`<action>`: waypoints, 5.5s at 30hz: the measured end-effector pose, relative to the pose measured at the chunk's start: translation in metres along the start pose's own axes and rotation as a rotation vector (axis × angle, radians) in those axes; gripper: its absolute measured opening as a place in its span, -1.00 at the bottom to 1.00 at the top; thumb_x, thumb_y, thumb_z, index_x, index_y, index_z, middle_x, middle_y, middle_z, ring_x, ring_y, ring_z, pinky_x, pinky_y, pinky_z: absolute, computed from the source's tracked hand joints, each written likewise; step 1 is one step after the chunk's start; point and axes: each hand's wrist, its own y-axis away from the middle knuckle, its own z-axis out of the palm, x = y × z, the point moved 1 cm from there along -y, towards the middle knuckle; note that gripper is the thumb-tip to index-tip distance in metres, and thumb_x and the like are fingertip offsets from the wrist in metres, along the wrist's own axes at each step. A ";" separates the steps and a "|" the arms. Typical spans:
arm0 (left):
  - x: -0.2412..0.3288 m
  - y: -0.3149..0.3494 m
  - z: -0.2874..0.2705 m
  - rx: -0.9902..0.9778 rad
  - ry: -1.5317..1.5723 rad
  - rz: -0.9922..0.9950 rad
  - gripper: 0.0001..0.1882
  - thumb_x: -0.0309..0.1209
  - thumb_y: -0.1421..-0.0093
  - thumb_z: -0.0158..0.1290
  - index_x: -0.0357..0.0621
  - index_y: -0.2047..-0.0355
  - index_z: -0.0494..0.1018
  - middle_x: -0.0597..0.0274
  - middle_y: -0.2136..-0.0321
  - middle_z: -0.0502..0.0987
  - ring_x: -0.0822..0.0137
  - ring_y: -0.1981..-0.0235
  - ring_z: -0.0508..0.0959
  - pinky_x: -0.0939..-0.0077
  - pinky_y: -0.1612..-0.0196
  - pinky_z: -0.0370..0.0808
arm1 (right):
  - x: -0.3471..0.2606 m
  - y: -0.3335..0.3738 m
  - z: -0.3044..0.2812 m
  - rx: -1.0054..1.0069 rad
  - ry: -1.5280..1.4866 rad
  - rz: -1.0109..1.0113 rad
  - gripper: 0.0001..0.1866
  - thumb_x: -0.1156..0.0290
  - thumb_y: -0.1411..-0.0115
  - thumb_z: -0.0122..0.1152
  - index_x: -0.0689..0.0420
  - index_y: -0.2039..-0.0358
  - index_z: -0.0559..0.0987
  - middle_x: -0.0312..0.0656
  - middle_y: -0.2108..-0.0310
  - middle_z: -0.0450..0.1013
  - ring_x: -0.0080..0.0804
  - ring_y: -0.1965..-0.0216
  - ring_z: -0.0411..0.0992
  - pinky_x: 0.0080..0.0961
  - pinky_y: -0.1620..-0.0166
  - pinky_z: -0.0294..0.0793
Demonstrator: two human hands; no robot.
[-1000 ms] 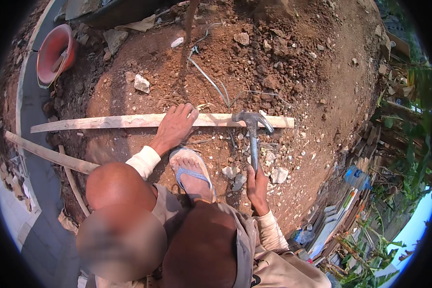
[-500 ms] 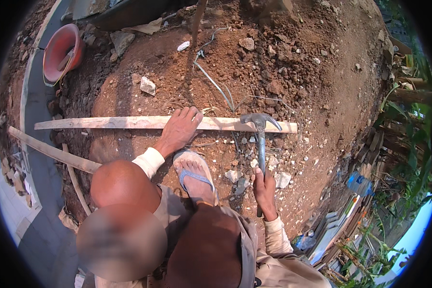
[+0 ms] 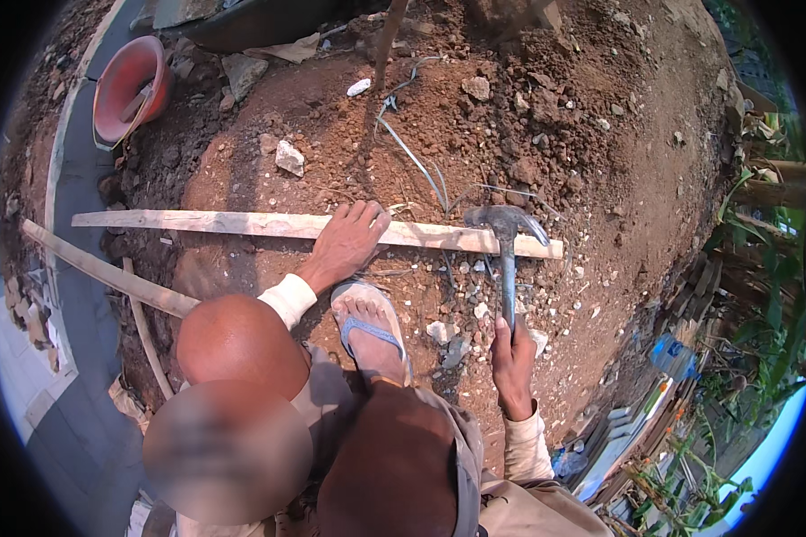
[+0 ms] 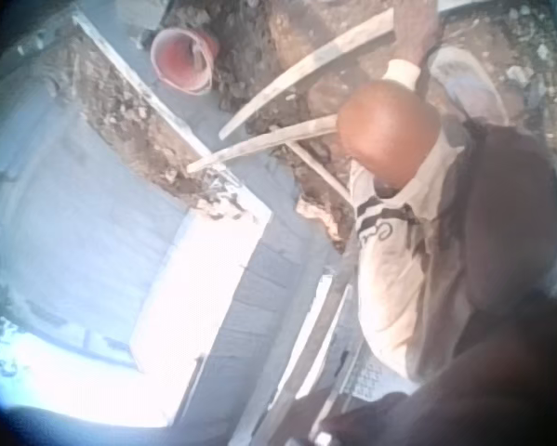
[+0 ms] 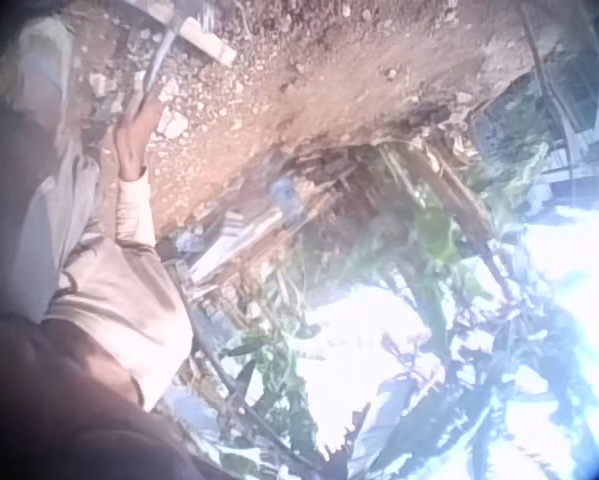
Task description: The person aligns two wooden planks on the ground, measures them with a tape measure, and hammers nails to join them. The person repeatedly adjusts the planks and hammers additional nails to secure the assembly.
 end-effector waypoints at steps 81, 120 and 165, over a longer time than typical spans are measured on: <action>-0.149 0.378 -0.069 1.792 1.950 -0.835 -0.49 -0.07 -0.27 0.34 -0.09 -0.07 0.49 0.25 0.26 0.65 0.38 0.31 0.66 0.39 0.26 0.63 | -0.181 -0.033 0.070 -0.272 0.623 -1.026 -0.52 0.20 0.00 0.58 0.23 0.20 0.59 -0.34 0.56 0.26 -0.38 0.56 0.12 -0.39 0.46 0.26; -0.175 0.315 -0.048 1.683 1.806 -0.977 -0.31 -0.51 -0.21 0.32 -0.19 -0.31 0.31 0.12 -0.08 0.58 0.25 -0.06 0.62 0.27 -0.15 0.58 | -0.329 0.030 0.374 -0.730 0.225 -1.029 -0.44 0.09 -0.41 0.26 0.29 -0.18 0.46 0.33 0.07 0.56 0.26 0.08 0.60 -0.01 0.04 0.55; -0.174 0.315 -0.024 1.576 1.658 -1.145 -0.10 0.07 -0.24 0.35 -0.23 -0.38 0.30 0.03 -0.18 0.54 0.23 -0.21 0.52 0.25 -0.29 0.44 | -0.347 0.073 0.387 -0.666 -0.007 -0.961 -0.58 0.26 -0.41 0.31 0.36 -0.08 0.60 -0.09 0.34 0.59 -0.41 0.38 0.54 -0.40 0.31 0.52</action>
